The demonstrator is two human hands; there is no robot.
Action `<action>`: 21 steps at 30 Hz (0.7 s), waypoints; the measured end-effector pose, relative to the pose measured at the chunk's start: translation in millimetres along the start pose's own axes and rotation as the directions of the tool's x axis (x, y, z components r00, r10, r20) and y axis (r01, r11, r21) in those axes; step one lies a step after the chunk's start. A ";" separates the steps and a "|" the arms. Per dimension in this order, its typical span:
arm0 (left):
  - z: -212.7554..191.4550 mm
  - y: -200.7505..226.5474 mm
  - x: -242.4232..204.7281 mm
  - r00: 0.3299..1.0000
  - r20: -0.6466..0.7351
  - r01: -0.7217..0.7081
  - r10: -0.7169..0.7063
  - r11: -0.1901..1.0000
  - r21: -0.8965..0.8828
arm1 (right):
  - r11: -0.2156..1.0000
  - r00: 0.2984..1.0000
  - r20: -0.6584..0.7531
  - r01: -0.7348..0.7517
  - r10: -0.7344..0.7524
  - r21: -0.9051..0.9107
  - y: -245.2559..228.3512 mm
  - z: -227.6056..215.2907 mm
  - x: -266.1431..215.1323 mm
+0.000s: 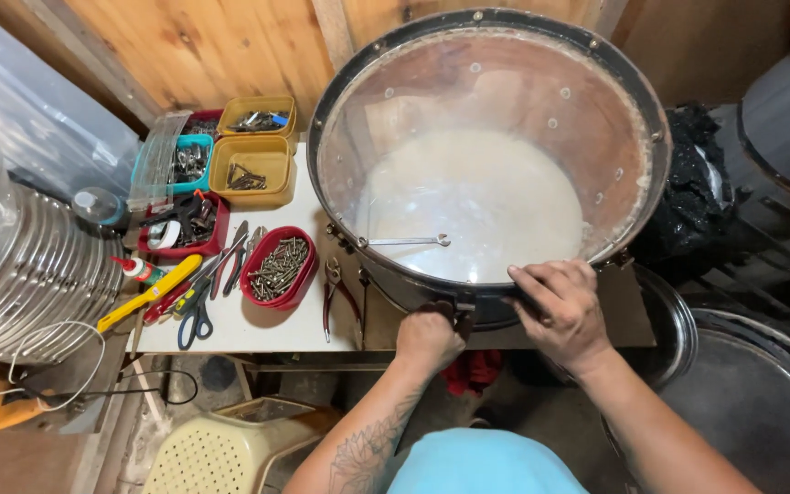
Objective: The person secures a transparent drum head onto a metal drum shell using a wrench and pliers. They tighten the tension rods around the rim of the drum to fasten the head in place.
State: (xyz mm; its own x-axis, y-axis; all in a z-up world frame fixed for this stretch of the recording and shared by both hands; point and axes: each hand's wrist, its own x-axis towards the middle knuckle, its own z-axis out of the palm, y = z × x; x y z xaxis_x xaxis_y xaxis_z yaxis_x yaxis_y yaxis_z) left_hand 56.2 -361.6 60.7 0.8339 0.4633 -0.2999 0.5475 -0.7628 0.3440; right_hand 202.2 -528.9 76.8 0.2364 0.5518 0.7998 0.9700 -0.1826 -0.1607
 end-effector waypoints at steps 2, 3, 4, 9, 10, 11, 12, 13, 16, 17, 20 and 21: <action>9.6 -5.4 3.9 0.999 0.033 0.008 -0.009 1.000 0.019 | 1.000 1.000 0.026 -0.001 0.001 -0.005 -3.5 -3.4 4.4; 13.6 -7.9 6.7 0.998 0.063 0.012 -0.015 0.999 0.041 | 1.000 0.999 0.049 -0.003 0.004 -0.013 -4.8 -4.9 7.2; 9.4 -6.1 5.1 0.998 0.066 0.009 -0.012 0.999 0.044 | 1.000 0.999 0.048 -0.008 0.008 -0.015 -4.9 -3.1 6.7; -10.9 5.0 -6.1 1.000 0.011 0.011 -0.010 0.996 -0.092 | 1.000 1.000 -0.021 -0.017 0.017 -0.020 -6.0 1.1 8.3; -9.2 4.6 -4.4 1.000 0.019 0.011 -0.010 0.996 -0.094 | 1.000 1.000 -0.015 -0.023 0.022 -0.021 -7.2 -0.9 9.3; -7.7 3.9 -2.8 0.998 0.070 0.009 -0.006 0.999 -0.035 | 1.000 1.000 -0.012 -0.011 0.011 -0.016 -8.7 -2.7 10.4; -8.0 3.0 1.4 0.994 0.114 0.002 -0.005 1.000 0.024 | 1.000 1.000 -0.014 0.006 -0.006 -0.011 -8.3 -2.8 14.2; -5.6 1.8 2.3 0.993 0.114 0.002 -0.004 1.000 0.023 | 1.000 1.000 -0.013 0.006 -0.006 -0.012 -8.2 -2.5 14.1; 5.5 -3.1 5.6 0.994 0.113 -0.011 0.009 1.000 0.016 | 1.000 1.000 -0.006 0.004 -0.004 -0.026 -8.3 -3.3 13.4; 11.3 -6.7 7.3 0.993 0.118 -0.019 0.017 1.000 0.017 | 1.000 1.000 -0.007 0.002 -0.002 -0.017 -8.9 -3.5 14.0; 23.1 -14.4 11.5 0.993 0.106 -0.050 0.048 0.999 0.012 | 1.000 1.000 -0.010 -0.019 0.019 0.002 -13.9 -4.2 20.5; 26.0 -16.5 12.4 0.993 0.092 -0.074 0.073 0.997 0.007 | 0.999 0.999 -0.011 -0.041 0.041 0.012 -16.6 -4.8 23.5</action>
State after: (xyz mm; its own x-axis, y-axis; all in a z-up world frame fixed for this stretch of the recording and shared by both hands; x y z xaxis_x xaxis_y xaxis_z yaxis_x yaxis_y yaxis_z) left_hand 55.6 -355.0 28.2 0.8618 0.3628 -0.3545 0.4837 -0.7982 0.3590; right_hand 191.4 -516.9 100.9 0.2756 0.5348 0.7988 0.9600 -0.1958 -0.2002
